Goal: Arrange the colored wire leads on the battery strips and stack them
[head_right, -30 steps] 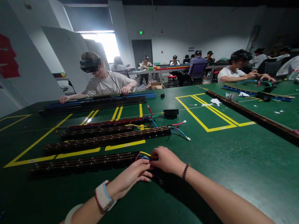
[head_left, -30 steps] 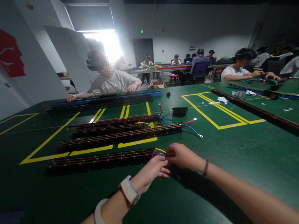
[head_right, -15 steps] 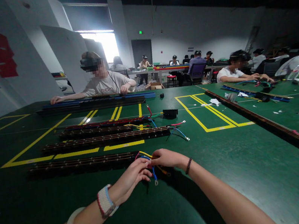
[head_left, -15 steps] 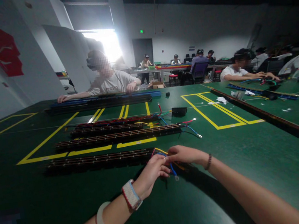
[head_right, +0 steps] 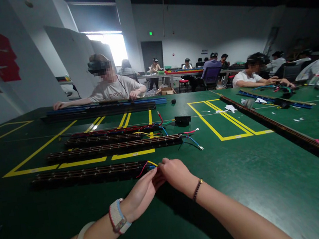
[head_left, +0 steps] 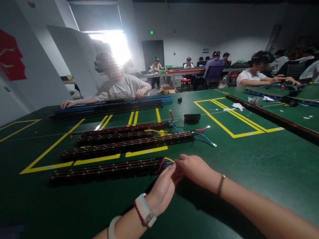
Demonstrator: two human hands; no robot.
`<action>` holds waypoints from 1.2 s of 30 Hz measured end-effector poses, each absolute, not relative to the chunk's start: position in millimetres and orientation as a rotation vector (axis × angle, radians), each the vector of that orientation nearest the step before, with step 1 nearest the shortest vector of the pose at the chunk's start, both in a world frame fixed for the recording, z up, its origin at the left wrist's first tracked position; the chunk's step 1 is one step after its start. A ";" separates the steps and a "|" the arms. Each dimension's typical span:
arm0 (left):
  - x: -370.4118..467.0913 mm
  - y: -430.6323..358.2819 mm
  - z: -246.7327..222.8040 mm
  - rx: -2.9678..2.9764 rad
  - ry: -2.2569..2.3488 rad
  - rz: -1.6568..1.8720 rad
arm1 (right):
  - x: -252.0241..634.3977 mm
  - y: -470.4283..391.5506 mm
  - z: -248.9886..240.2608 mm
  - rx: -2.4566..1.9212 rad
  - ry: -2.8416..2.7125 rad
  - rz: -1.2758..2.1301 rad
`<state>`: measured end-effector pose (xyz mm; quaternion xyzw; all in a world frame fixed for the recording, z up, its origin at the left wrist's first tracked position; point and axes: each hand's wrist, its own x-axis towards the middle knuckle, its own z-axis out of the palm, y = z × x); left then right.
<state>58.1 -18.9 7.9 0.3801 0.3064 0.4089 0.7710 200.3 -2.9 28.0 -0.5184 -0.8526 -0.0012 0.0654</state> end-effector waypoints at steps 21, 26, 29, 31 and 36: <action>61.3 -10.4 -2.2 0.697 0.732 0.879 | 191.5 -22.1 79.4 -1.574 -2.656 -0.025; 58.5 -7.7 -11.6 0.678 0.730 0.864 | 186.8 -18.2 72.8 -1.785 -2.718 0.022; 56.1 -7.5 -15.4 0.744 0.705 0.867 | 185.6 -17.7 61.9 -1.803 -2.762 0.053; 54.4 -9.2 -14.6 0.797 0.671 0.859 | 187.1 -18.2 61.1 -1.780 -2.763 0.055; 51.9 -15.6 -6.0 0.801 0.672 0.843 | 195.4 -19.0 72.6 -1.765 -2.738 0.019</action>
